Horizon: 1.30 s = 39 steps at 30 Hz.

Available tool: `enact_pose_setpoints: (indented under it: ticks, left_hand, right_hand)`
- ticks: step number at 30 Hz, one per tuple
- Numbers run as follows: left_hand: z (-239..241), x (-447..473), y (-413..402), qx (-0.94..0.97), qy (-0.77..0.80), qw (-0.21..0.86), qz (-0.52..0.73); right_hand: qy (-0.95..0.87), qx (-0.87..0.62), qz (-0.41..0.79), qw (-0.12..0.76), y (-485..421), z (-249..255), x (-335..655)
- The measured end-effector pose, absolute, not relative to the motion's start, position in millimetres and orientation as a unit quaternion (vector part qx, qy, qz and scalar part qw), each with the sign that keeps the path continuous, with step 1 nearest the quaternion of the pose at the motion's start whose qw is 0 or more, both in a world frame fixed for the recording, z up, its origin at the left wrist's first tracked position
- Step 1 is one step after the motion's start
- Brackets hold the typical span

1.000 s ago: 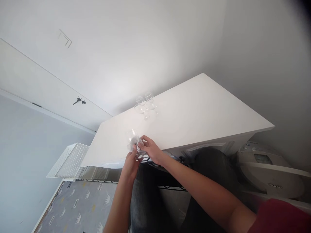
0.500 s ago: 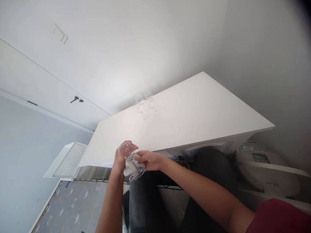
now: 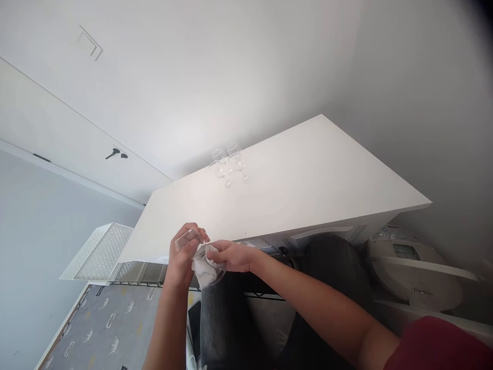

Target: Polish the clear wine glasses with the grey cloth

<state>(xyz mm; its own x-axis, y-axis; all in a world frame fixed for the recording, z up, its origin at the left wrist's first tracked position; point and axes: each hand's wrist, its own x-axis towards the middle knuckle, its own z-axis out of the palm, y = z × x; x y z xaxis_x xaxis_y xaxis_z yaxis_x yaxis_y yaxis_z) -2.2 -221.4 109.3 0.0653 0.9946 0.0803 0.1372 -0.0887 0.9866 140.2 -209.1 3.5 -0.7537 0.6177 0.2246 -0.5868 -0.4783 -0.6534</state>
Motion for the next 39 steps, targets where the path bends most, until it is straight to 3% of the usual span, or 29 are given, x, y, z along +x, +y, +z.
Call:
enact_pose_setpoints:
  ticks: [5,8,11,16,19,21,23,26,30,33,37,39]
  left_hand:
    - [111,14,-230,0.516,0.604,0.233,0.561]
    - [119,18,-234,0.520,0.546,0.144,0.640]
    - [126,17,-233,0.558,0.435,0.070,0.703]
    - [120,11,-230,0.670,0.355,0.122,0.641]
    - [118,7,-231,0.718,0.339,0.146,0.590]
    - [117,9,-233,0.743,0.329,0.136,0.567]
    - [113,18,-237,0.747,0.324,0.115,0.569]
    - [97,38,-243,0.677,0.327,0.086,0.654]
    - [79,42,-241,0.553,0.352,0.224,0.721]
    - [82,21,-236,0.636,0.289,0.310,0.645]
    - [99,-4,-232,0.800,0.239,0.369,0.409]
    - [104,-6,-232,0.812,0.240,0.358,0.394]
  right_hand:
    - [-0.465,-0.187,0.678,0.538,-209,12,139]
    - [-0.311,-0.186,0.727,0.583,-212,17,136]
    - [-0.188,-0.150,0.788,0.567,-215,19,133]
    - [-0.158,0.010,0.900,0.406,-219,22,135]
    - [-0.160,0.025,0.913,0.376,-219,24,138]
    - [-0.159,0.005,0.892,0.423,-221,26,137]
    - [-0.149,-0.032,0.835,0.528,-227,28,134]
    - [-0.166,-0.083,0.713,0.676,-242,33,131]
    - [-0.245,-0.134,0.609,0.742,-249,34,134]
    - [-0.183,-0.132,0.722,0.654,-238,29,135]
    - [-0.109,-0.066,0.929,0.347,-221,18,130]
    - [-0.104,-0.073,0.940,0.318,-220,18,128]
